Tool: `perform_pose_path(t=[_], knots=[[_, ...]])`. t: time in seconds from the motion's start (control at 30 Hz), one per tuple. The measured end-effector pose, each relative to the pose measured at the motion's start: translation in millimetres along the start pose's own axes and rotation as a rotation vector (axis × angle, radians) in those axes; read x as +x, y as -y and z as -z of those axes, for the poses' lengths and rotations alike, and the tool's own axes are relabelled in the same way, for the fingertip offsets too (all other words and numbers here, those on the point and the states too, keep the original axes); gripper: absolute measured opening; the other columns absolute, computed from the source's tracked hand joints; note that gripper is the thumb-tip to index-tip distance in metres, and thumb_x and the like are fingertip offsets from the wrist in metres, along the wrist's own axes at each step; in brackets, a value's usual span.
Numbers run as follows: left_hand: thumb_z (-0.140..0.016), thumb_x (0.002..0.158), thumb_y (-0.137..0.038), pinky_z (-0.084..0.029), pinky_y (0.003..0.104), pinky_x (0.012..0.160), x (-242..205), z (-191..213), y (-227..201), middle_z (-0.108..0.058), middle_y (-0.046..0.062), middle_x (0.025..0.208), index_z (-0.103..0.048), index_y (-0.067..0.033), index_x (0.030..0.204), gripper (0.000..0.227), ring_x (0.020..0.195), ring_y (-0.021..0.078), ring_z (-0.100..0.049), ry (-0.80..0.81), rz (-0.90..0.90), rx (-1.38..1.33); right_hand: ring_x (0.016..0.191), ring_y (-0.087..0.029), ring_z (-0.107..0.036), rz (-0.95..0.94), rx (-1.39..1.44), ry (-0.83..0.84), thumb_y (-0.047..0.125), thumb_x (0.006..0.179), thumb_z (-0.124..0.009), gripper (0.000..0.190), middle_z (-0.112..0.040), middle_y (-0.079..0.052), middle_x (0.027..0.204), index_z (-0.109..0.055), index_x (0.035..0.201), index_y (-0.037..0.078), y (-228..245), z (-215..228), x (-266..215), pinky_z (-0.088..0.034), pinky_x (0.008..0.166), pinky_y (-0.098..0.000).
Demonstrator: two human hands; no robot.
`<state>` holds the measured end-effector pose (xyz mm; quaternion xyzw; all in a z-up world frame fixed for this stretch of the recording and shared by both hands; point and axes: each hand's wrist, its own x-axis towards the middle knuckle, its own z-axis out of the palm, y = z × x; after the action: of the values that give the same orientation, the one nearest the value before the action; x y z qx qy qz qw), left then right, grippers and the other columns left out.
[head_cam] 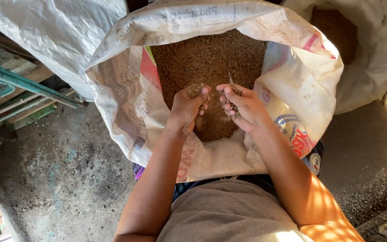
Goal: The person sits on the floor and repeatedly scoops grains from a large sack with both hands, letting them sift through fingers to separate or inspect the material. The hands return the grains to the sack after each handful.
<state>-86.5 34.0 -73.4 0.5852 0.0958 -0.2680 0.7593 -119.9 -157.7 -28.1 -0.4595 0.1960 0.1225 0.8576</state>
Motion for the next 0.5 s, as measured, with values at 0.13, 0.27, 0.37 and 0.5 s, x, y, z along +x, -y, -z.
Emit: perform_pose_path(t=[0.13,0.27,0.37,0.5], knots=[[-0.071,0.113,-0.037,-0.061,0.033,0.064,-14.2,-9.2,-20.9,-0.073,0.026,0.112,-0.026,0.0167,0.165,0.088,0.084,0.0179,-0.071,-0.027,0.016,0.058,0.053,-0.017,-0.068,-0.008,0.123,0.205,0.022,0.103,-0.068,0.041,-0.067,-0.018,0.074,-0.061,0.124,-0.012,-5.0,16.8,7.2,-0.051,0.035,-0.0235],[-0.061,0.115,-0.014,-0.060,0.044,0.084,-33.5,-17.0,-37.7,-0.065,0.028,0.126,-0.051,0.0026,0.158,0.047,0.107,0.0285,-0.069,0.054,-0.023,0.108,0.052,-0.017,-0.065,0.043,-0.129,-0.095,0.044,0.100,-0.067,0.045,-0.065,-0.010,0.066,-0.070,0.101,-0.001,4.3,-4.5,-1.1,-0.052,0.042,-0.0255],[-0.051,0.117,-0.004,-0.066,0.048,0.095,-34.0,-19.9,-39.3,-0.042,0.037,0.158,-0.036,0.0026,0.164,0.050,0.120,0.0320,-0.069,0.032,-0.003,0.083,0.072,-0.022,-0.075,0.054,-0.085,-0.049,0.024,0.099,-0.071,0.035,-0.073,-0.021,0.089,-0.070,0.118,-0.006,0.6,-0.5,3.4,-0.065,0.058,-0.0292],[-0.053,0.121,-0.028,-0.065,0.039,0.066,-14.5,-13.8,-23.7,-0.076,0.029,0.109,-0.016,0.0185,0.167,0.076,0.073,0.0148,-0.073,0.011,0.002,0.349,0.056,-0.012,-0.062,0.088,-0.132,-0.078,0.025,0.106,-0.066,0.036,-0.066,-0.015,0.080,-0.066,0.120,-0.008,-4.6,5.7,1.2,-0.048,0.042,-0.0220]])
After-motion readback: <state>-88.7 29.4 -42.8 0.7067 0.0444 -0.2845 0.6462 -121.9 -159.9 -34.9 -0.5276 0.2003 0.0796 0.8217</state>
